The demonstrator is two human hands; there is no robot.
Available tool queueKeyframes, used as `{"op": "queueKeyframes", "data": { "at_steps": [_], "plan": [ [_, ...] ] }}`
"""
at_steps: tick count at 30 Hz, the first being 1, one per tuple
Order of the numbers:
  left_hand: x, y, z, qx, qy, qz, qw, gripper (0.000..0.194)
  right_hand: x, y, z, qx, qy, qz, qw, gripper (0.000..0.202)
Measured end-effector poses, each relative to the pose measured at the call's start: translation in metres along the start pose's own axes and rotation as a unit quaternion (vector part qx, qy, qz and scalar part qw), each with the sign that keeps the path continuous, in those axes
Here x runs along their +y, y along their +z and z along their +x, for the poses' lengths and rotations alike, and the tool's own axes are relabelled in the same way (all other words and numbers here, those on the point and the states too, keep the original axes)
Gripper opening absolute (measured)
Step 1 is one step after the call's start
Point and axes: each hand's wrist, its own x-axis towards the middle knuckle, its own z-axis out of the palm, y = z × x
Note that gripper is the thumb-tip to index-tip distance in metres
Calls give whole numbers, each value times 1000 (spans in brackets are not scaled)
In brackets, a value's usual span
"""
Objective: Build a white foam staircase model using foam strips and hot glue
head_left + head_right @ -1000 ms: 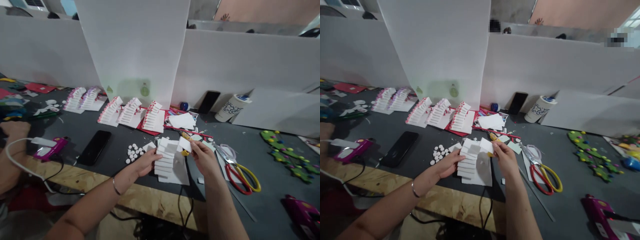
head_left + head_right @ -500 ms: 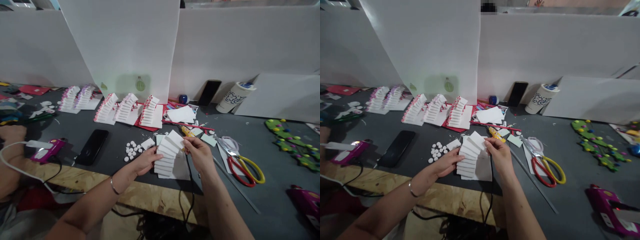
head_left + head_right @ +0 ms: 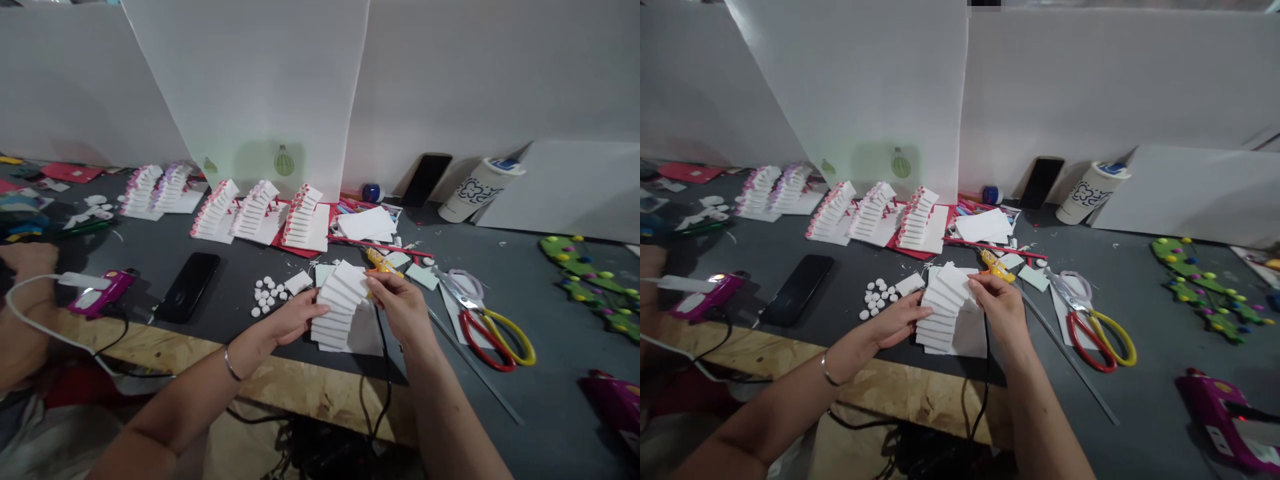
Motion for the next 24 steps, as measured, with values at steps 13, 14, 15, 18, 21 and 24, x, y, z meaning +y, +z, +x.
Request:
{"op": "queueKeyframes", "data": {
  "at_steps": [13,14,15,18,21,24],
  "plan": [
    [0,0,0,-9,-9,8,1000,42,0,-2,1,-9,-1,-17,1000,32],
    [0,0,0,-10,-8,8,1000,42,0,-2,1,-9,1,-16,1000,31],
    [0,0,0,-10,-9,9,1000,41,-1,-2,1,-9,1,-16,1000,31],
    [0,0,-1,-6,-10,13,1000,42,0,-2,0,-10,-1,-18,1000,30],
    [0,0,-1,-1,-14,18,1000,45,1,-2,1,-10,-1,-23,1000,30],
    [0,1,-1,-2,-20,17,1000,47,1,-2,1,-10,-3,-27,1000,29]
  ]
}}
